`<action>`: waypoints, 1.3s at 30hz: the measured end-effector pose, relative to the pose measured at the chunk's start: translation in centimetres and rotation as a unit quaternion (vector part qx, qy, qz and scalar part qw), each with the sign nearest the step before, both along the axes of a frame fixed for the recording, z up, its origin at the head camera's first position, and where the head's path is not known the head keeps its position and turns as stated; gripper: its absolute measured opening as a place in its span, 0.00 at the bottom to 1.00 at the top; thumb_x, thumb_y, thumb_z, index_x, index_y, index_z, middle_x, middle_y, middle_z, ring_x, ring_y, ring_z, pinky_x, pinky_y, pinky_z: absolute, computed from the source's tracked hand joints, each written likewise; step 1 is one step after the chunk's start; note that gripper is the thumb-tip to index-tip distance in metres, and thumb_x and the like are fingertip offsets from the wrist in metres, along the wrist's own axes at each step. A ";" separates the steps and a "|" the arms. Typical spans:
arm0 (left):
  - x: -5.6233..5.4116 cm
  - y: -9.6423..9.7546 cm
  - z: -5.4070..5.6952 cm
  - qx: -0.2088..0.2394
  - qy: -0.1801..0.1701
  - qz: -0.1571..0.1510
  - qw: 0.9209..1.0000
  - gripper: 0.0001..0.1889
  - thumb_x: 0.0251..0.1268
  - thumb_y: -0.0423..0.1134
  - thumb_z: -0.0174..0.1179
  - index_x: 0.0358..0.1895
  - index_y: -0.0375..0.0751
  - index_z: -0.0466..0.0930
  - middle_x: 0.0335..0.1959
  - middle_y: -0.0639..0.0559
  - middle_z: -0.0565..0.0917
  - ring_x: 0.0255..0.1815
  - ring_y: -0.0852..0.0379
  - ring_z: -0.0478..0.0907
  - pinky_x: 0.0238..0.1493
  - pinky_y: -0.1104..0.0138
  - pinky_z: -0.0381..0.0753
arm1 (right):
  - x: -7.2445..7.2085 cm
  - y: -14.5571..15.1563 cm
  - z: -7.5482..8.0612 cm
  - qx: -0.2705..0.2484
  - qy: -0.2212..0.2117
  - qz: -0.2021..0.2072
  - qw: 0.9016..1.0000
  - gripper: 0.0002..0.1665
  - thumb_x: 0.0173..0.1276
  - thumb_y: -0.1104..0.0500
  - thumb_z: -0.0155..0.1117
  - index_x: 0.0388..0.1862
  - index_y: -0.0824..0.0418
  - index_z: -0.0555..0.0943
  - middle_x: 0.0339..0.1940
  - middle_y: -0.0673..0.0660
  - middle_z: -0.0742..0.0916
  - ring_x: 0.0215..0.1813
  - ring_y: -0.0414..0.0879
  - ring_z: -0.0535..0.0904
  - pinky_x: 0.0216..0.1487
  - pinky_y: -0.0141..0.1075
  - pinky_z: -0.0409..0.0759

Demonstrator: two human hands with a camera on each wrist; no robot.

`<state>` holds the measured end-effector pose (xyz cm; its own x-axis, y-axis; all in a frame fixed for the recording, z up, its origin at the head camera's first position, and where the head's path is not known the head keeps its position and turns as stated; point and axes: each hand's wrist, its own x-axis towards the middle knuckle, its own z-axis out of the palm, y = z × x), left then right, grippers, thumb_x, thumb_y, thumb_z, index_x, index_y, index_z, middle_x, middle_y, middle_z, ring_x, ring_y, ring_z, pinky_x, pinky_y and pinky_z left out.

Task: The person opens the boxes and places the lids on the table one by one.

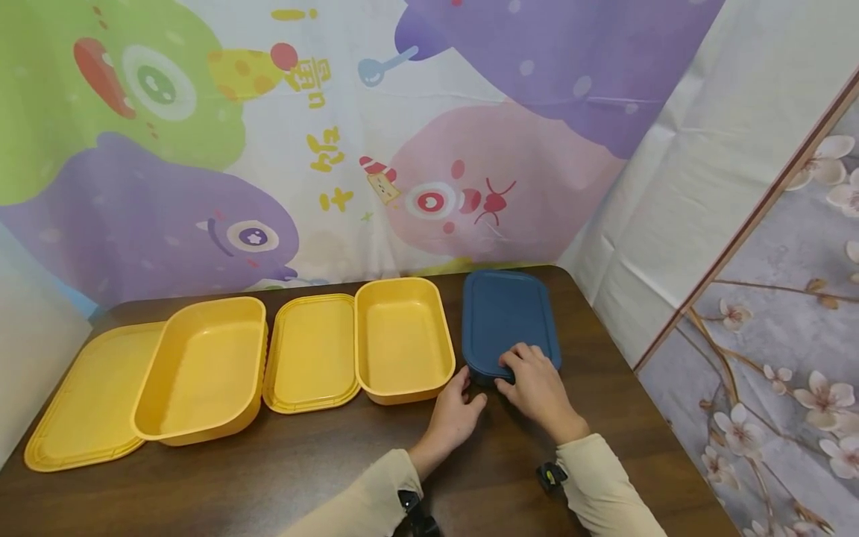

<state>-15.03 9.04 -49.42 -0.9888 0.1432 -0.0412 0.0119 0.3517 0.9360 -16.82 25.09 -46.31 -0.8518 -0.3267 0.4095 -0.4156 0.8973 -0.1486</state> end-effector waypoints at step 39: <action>0.4 0.8 -1.2 0.006 0.015 0.053 0.998 0.38 0.60 0.37 0.63 0.72 0.30 0.58 0.68 0.32 0.70 0.68 0.39 0.69 0.67 0.49 0.69 | 1.7 -0.5 0.7 0.020 -0.012 0.020 1.000 0.15 0.43 0.57 0.82 0.29 0.55 0.84 0.36 0.50 0.85 0.40 0.49 0.79 0.38 0.43 0.80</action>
<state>-14.61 9.85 -50.62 -0.9992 0.0378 -0.0098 0.0037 0.3418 0.9398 -15.09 24.64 -45.61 -0.8469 -0.3770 0.3750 -0.4487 0.8851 -0.1235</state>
